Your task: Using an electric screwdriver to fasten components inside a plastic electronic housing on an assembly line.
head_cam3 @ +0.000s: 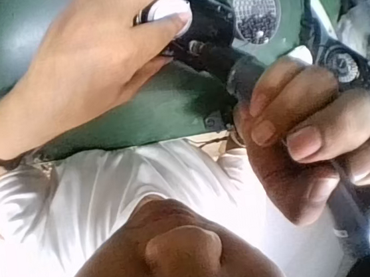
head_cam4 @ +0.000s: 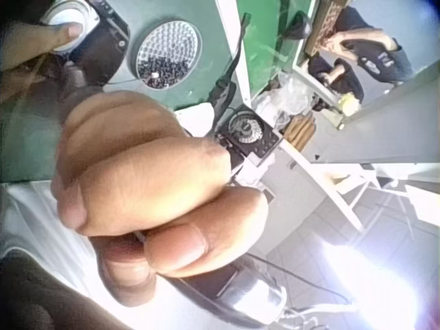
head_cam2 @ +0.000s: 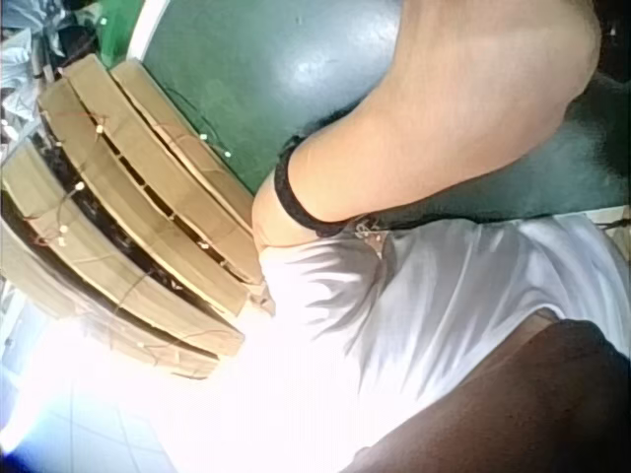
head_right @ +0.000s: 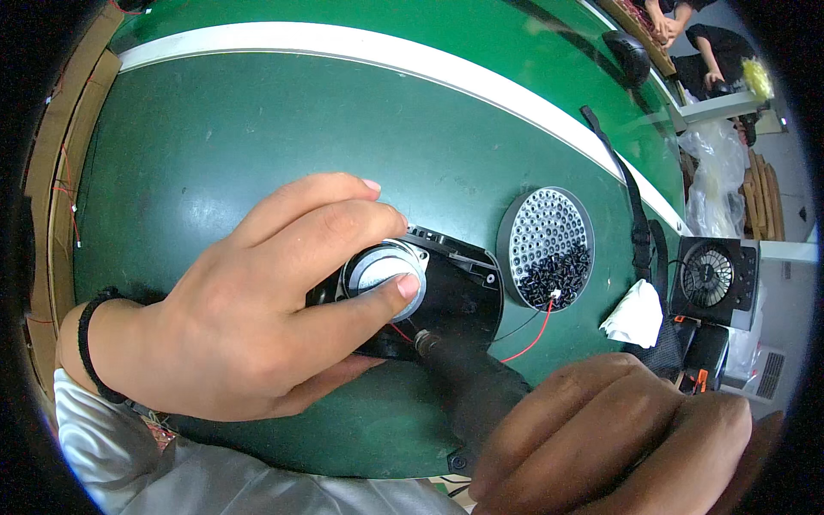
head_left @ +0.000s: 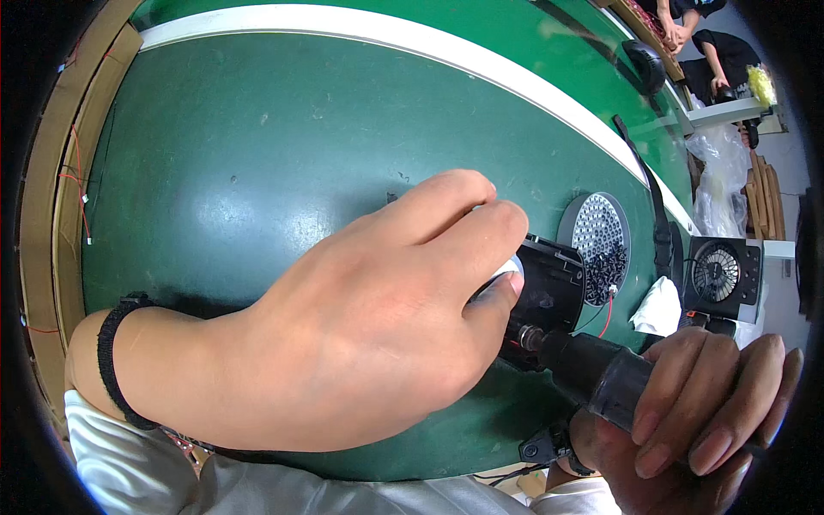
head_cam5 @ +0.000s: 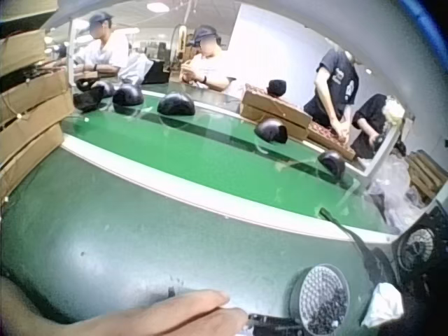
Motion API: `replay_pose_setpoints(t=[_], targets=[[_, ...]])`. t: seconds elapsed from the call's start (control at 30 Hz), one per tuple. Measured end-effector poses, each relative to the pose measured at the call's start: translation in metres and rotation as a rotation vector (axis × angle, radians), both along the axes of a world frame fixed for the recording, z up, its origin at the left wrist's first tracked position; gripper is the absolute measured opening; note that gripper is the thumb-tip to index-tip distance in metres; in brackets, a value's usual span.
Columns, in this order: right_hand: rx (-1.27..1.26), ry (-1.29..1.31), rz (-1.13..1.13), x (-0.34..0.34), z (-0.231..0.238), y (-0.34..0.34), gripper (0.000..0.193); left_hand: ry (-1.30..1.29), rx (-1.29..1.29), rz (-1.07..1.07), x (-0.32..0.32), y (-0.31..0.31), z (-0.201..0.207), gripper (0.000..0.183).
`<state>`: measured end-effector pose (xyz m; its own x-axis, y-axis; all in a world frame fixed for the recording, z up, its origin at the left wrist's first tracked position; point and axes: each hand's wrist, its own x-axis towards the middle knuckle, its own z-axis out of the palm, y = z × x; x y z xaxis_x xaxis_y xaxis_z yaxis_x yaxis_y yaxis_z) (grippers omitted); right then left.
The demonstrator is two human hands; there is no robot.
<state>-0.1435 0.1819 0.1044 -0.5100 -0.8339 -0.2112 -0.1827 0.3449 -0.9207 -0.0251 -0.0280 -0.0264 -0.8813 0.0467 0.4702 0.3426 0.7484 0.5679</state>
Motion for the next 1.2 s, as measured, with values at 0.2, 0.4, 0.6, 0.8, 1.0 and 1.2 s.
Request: replay_pose_setpoints(t=[0.2, 0.4, 0.6, 0.8, 1.0, 1.2], targets=[[-0.279, -0.015, -0.017, 0.006, -0.017, -0.014, 0.032, 0.027, 0.002, -0.007, -0.002, 0.000, -0.003, 0.066], [-0.449, -0.017, 0.096, 0.001, -0.026, -0.025, 0.029, 0.048, 0.022, 0.000, -0.002, 0.001, -0.004, 0.067], [-0.614, -0.017, 0.205, -0.006, -0.033, -0.033, 0.028, 0.054, 0.009, -0.022, -0.003, -0.001, -0.005, 0.067], [-0.680, 0.004, 0.318, -0.013, -0.030, -0.028, 0.029, 0.052, 0.046, -0.029, -0.002, 0.000, -0.004, 0.067], [-0.678, 0.090, 0.251, 0.003, -0.042, -0.027, 0.025, 0.059, 0.047, -0.041, -0.004, 0.001, -0.007, 0.067], [-0.718, 0.087, 0.311, -0.009, -0.042, -0.035, 0.024, 0.063, 0.072, -0.048, -0.002, -0.001, -0.004, 0.065]])
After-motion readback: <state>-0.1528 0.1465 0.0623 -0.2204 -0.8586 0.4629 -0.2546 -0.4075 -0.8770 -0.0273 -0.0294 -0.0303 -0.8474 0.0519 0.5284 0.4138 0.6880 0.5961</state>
